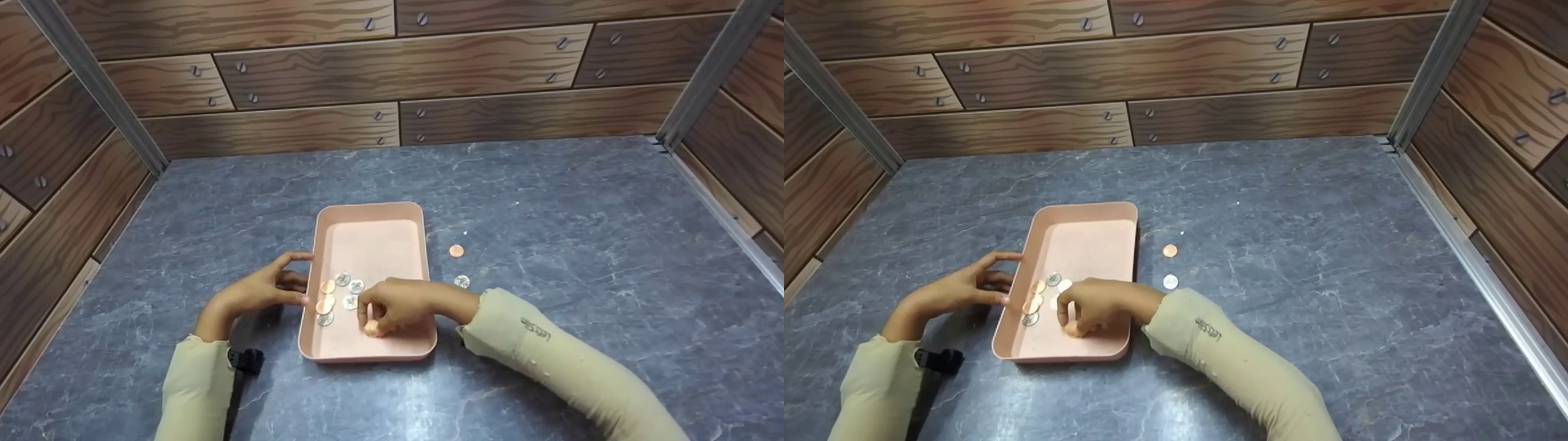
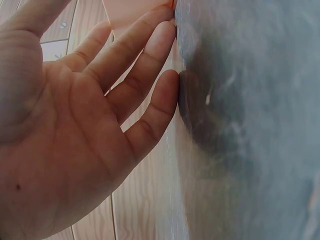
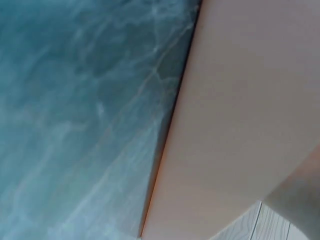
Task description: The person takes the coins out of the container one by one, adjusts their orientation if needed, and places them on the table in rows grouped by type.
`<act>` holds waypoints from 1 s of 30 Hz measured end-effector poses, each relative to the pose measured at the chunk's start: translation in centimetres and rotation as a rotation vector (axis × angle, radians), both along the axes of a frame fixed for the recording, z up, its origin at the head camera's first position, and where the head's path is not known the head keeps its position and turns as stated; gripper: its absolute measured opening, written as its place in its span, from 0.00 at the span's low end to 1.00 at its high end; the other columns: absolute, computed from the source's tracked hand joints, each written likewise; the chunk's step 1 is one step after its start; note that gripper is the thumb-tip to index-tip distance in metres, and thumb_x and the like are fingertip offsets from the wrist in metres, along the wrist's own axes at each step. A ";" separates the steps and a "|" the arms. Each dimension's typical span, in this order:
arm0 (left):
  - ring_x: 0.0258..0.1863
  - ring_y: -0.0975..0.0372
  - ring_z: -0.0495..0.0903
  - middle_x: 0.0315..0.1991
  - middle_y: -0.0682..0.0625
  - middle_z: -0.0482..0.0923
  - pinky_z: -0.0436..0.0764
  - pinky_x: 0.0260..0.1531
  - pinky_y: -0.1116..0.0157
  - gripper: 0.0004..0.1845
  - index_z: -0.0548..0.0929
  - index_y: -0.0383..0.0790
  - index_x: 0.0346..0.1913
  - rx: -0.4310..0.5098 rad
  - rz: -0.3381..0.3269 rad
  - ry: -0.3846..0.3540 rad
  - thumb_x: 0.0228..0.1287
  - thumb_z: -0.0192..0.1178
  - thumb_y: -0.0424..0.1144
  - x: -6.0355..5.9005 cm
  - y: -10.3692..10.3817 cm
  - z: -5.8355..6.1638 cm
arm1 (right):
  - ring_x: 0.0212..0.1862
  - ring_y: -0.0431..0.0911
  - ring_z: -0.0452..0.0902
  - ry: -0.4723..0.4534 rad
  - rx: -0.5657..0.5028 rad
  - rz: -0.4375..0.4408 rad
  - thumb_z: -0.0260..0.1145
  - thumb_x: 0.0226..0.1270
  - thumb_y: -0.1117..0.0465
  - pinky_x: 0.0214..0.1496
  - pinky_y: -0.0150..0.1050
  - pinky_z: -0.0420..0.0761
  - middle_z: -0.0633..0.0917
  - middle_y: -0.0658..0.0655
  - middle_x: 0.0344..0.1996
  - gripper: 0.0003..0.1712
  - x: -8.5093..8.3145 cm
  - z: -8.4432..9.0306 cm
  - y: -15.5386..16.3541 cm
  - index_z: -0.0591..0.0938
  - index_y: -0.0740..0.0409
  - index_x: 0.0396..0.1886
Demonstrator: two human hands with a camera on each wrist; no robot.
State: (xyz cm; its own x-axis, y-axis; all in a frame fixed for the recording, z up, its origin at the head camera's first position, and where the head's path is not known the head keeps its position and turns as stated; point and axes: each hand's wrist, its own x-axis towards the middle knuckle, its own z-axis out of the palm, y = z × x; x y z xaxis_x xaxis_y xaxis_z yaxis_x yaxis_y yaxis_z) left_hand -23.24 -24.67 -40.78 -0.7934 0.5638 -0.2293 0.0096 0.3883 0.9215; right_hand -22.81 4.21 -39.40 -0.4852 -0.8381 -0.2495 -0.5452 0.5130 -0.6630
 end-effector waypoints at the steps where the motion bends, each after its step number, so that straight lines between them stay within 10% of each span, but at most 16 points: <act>1: 0.61 0.44 0.74 0.59 0.29 0.74 0.77 0.57 0.62 0.45 0.52 0.37 0.72 -0.002 0.002 -0.001 0.59 0.68 0.39 0.0 0.0 0.0 | 0.24 0.35 0.71 0.007 -0.001 0.003 0.70 0.58 0.66 0.29 0.25 0.70 0.80 0.49 0.23 0.08 -0.1 0.2 0.1 0.83 0.56 0.38; 8: 0.60 0.45 0.75 0.58 0.30 0.75 0.77 0.57 0.62 0.44 0.52 0.39 0.72 -0.006 0.001 -0.001 0.59 0.68 0.39 0.3 -0.1 0.0 | 0.31 0.35 0.73 0.076 -0.035 0.004 0.68 0.56 0.69 0.34 0.26 0.73 0.84 0.55 0.29 0.11 -0.7 2.3 1.6 0.82 0.57 0.40; 20: 0.61 0.45 0.75 0.58 0.30 0.75 0.77 0.58 0.61 0.45 0.52 0.40 0.72 0.010 0.001 -0.017 0.59 0.68 0.39 0.0 0.1 0.0 | 0.29 0.36 0.76 -0.168 -0.168 -0.115 0.67 0.60 0.70 0.32 0.32 0.78 0.85 0.58 0.30 0.11 -1.6 4.3 5.1 0.80 0.63 0.43; 30: 0.61 0.45 0.74 0.59 0.31 0.75 0.76 0.59 0.59 0.45 0.52 0.41 0.73 0.007 0.011 -0.020 0.58 0.69 0.40 0.0 0.2 0.1 | 0.26 0.37 0.74 -0.163 -0.217 -0.187 0.66 0.60 0.70 0.26 0.30 0.76 0.81 0.54 0.26 0.11 -2.8 4.4 9.1 0.79 0.65 0.43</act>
